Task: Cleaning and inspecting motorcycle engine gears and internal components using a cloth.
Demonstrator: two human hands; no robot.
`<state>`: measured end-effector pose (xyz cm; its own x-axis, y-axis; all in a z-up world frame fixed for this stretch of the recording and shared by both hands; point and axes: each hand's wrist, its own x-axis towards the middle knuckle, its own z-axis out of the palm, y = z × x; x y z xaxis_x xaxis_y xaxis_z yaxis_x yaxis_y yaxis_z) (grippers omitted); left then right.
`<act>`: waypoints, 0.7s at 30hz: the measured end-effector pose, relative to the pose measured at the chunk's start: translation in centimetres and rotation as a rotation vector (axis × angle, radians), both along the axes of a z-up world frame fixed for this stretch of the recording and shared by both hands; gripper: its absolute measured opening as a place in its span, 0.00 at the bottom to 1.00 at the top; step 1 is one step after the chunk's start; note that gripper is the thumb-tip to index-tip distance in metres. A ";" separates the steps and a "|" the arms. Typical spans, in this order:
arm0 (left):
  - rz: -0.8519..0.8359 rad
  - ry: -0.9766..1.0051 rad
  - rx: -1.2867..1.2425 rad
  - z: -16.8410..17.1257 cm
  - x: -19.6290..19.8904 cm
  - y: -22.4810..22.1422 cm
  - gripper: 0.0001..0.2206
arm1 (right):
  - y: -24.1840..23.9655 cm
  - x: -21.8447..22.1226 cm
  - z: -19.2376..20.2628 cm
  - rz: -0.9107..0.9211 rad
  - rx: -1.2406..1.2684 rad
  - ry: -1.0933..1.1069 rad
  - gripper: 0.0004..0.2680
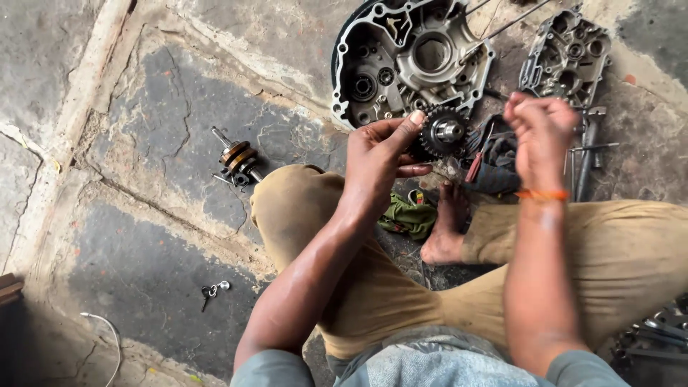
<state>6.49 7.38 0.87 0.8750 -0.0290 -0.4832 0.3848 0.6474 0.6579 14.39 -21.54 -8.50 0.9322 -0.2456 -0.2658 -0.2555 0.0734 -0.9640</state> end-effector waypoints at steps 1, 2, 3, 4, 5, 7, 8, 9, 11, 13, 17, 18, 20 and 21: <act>-0.011 -0.003 0.012 -0.2 -0.1 -0.1 0.19 | 2.0 -0.8 4.8 0.114 0.086 -0.118 0.03; -0.019 -0.005 0.024 -0.5 -0.1 -0.2 0.19 | 4.0 -2.1 9.7 0.233 0.174 -0.232 0.04; -0.018 -0.009 0.022 -0.7 -0.1 -0.4 0.19 | 5.8 -2.8 12.8 0.234 0.171 -0.237 0.04; -0.029 -0.011 0.056 -0.9 -0.3 -0.5 0.19 | 7.6 -3.7 15.8 0.342 0.047 -0.288 0.07; -0.040 -0.012 0.090 -1.1 -0.4 -0.7 0.19 | 9.4 -4.6 18.8 0.448 -0.079 -0.340 0.09; -0.040 -0.016 0.159 -0.7 -0.5 -0.7 0.19 | 9.6 -5.5 19.4 0.581 -0.282 -0.413 0.11; -0.039 -0.016 0.223 -0.5 -0.5 -0.9 0.18 | 9.6 -5.9 19.7 0.711 -0.490 -0.481 0.13; -0.036 -0.023 0.222 -0.3 -0.6 -0.9 0.18 | 9.7 -6.1 19.8 0.712 -0.493 -0.487 0.13; -0.013 -0.023 0.335 0.2 -0.8 -1.0 0.18 | 9.8 -6.5 19.9 0.842 -0.807 -0.607 0.12; -0.002 -0.028 0.370 0.4 -0.9 -1.1 0.18 | 10.3 -7.0 20.4 0.828 -0.866 -0.617 0.12; 0.031 -0.039 0.491 0.6 -1.2 -1.3 0.18 | 11.2 -7.5 20.8 0.784 -0.930 -0.590 0.11; 0.029 -0.040 0.493 0.7 -1.2 -1.2 0.18 | 11.2 -7.5 20.7 0.782 -0.929 -0.589 0.11; 0.034 -0.058 0.558 0.9 -1.3 -1.1 0.18 | 11.2 -7.5 20.7 0.776 -0.935 -0.562 0.11; 0.033 -0.059 0.558 0.9 -1.3 -1.1 0.18 | 11.0 -7.5 20.4 0.775 -0.935 -0.562 0.11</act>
<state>5.16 6.24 1.78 0.8969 0.2453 -0.3680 0.3227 0.2060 0.9238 6.94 -10.57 11.93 0.8397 0.5145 0.1737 0.5140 -0.6498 -0.5600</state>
